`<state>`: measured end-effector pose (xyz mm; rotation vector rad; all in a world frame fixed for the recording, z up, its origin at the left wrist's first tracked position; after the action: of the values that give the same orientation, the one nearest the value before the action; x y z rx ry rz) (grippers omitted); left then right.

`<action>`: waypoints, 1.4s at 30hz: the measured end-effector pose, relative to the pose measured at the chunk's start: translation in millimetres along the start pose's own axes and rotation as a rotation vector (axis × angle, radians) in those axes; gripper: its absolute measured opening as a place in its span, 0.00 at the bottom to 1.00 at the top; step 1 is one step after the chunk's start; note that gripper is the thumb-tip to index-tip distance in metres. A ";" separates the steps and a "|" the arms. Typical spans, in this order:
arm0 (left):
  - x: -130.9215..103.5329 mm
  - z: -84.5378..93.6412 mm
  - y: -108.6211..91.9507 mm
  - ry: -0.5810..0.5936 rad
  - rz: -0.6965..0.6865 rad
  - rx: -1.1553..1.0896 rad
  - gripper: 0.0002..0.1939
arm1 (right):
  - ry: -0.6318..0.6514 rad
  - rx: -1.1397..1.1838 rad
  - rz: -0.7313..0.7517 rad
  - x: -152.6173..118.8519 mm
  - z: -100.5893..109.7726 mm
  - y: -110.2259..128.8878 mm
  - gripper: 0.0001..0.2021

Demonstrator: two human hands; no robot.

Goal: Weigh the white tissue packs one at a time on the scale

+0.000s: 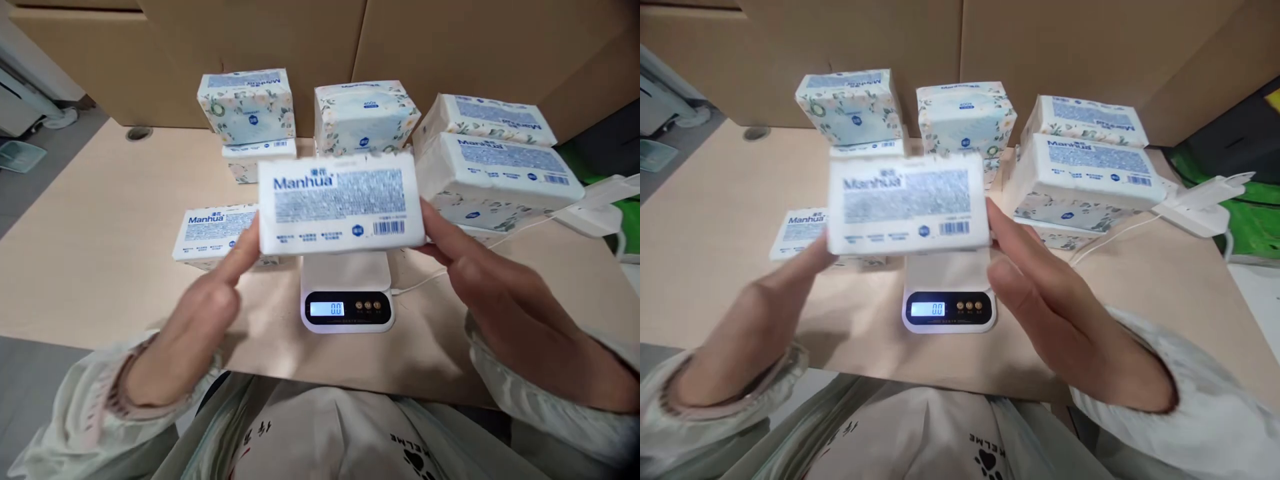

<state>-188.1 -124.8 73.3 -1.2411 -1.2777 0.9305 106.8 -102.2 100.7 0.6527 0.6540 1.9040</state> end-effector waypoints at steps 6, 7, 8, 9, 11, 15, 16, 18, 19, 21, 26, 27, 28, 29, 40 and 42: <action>6.4 -11.0 49.3 0.261 0.027 0.215 0.31 | -0.046 0.045 -0.114 -29.8 -23.9 -59.1 0.29; 6.6 -11.4 51.2 0.256 0.012 0.244 0.31 | -0.042 0.056 -0.118 -31.5 -27.1 -63.5 0.29; 6.1 -12.7 51.8 0.256 -0.004 0.271 0.31 | -0.044 0.067 -0.114 -32.9 -29.7 -66.4 0.29; 5.0 -14.6 51.7 0.254 -0.020 0.297 0.32 | -0.061 0.077 -0.104 -34.1 -31.8 -68.1 0.29; 1.5 -20.2 50.9 0.261 -0.064 0.339 0.34 | -0.151 0.098 -0.076 -36.7 -34.3 -70.1 0.28; -5.4 -33.0 55.6 0.271 -0.146 0.296 0.39 | -0.404 0.110 -0.030 -43.2 -40.1 -78.6 0.25; -6.2 -34.9 58.6 0.260 -0.141 0.256 0.39 | -0.450 0.112 -0.021 -44.7 -42.2 -81.8 0.24; -7.0 -36.8 65.7 0.232 -0.097 0.177 0.38 | -0.508 0.136 -0.008 -46.7 -46.4 -88.5 0.23; -7.2 -36.9 68.9 0.219 -0.072 0.143 0.38 | -0.529 0.153 -0.006 -47.4 -48.1 -91.6 0.23; -7.7 -36.1 74.1 0.204 -0.032 0.092 0.38 | -0.552 0.186 -0.010 -48.1 -50.5 -96.6 0.22; -8.3 -31.0 80.5 0.203 0.003 0.018 0.37 | -0.536 0.205 -0.014 -47.6 -53.5 -100.2 0.23; -8.2 -30.1 81.0 0.201 0.004 0.012 0.37 | -0.536 0.210 -0.013 -47.5 -53.7 -100.2 0.23; -7.9 -29.5 81.2 0.197 0.003 0.008 0.37 | -0.539 0.216 -0.015 -47.5 -53.8 -100.4 0.23; -7.6 -29.2 81.1 0.194 0.002 0.004 0.37 | -0.545 0.221 -0.020 -47.6 -53.9 -100.7 0.23; -5.9 -31.9 76.8 0.196 -0.019 -0.053 0.38 | -0.523 0.286 -0.042 -49.7 -60.3 -109.2 0.26; -5.3 -31.7 75.8 0.212 -0.036 -0.043 0.39 | -0.528 0.286 -0.039 -49.8 -60.5 -109.6 0.26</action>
<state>-147.0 -122.9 1.9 -1.3093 -1.1530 0.7274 152.4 -116.4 -25.4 1.2596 0.5896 1.5169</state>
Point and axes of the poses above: each hand's wrist, its own x-axis towards the middle knuckle, its own z-axis out of the back of the hand, y = z × x, the point moved 4 cm from there along x, towards the middle knuckle, and after that the axes turned 11 degrees about -x, right-handed, at the moved point
